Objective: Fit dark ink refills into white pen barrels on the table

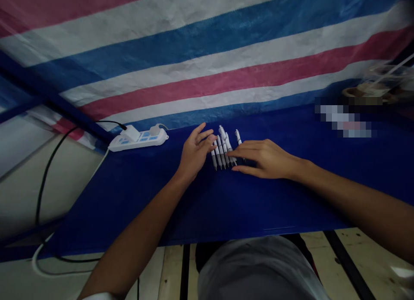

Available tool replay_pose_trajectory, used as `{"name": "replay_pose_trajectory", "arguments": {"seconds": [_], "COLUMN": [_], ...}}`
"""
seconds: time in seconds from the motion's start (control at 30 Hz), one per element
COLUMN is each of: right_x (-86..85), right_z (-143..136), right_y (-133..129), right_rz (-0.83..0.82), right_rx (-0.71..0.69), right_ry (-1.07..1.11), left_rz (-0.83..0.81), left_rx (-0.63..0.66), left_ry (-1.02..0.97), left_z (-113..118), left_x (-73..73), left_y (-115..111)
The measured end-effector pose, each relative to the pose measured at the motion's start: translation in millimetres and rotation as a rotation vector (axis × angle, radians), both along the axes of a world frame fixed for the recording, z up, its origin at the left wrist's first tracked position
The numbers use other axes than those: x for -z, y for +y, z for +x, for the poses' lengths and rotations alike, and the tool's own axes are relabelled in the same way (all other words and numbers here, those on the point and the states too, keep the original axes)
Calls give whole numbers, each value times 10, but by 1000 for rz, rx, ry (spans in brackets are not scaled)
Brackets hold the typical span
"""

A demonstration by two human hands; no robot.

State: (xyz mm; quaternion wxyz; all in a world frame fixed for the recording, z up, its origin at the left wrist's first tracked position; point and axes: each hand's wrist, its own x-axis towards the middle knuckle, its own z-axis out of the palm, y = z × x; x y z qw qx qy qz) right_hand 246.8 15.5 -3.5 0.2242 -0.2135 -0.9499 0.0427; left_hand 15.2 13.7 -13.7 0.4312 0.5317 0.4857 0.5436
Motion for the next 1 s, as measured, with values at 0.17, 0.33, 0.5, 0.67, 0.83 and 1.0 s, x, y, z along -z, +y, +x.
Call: {"name": "replay_pose_trajectory", "arguments": {"seconds": [0.17,0.33,0.5,0.67,0.83,1.0], "right_x": [-3,39,61,101,126,103], "right_z": [53,73,101,114,129,153], "right_y": [90,143,190,228,263,291], "right_rz": [56,46,53,84,59,75], "right_rx": [106,111,82,83,55,42], "right_ry": [-108,-155,-190,-187,-193,-227], "left_rz": [128,168,189,204,203,194], "left_rx": [-106,-114,-124,-114,-100,-83], "left_ry": [100,144,140,82,51,67], "left_z": [-70,-74,-64,-61,-56,-52], "left_x": [2,-3,-16,-22,-20,-29], "left_y": [27,32,23,28,39,32]}}
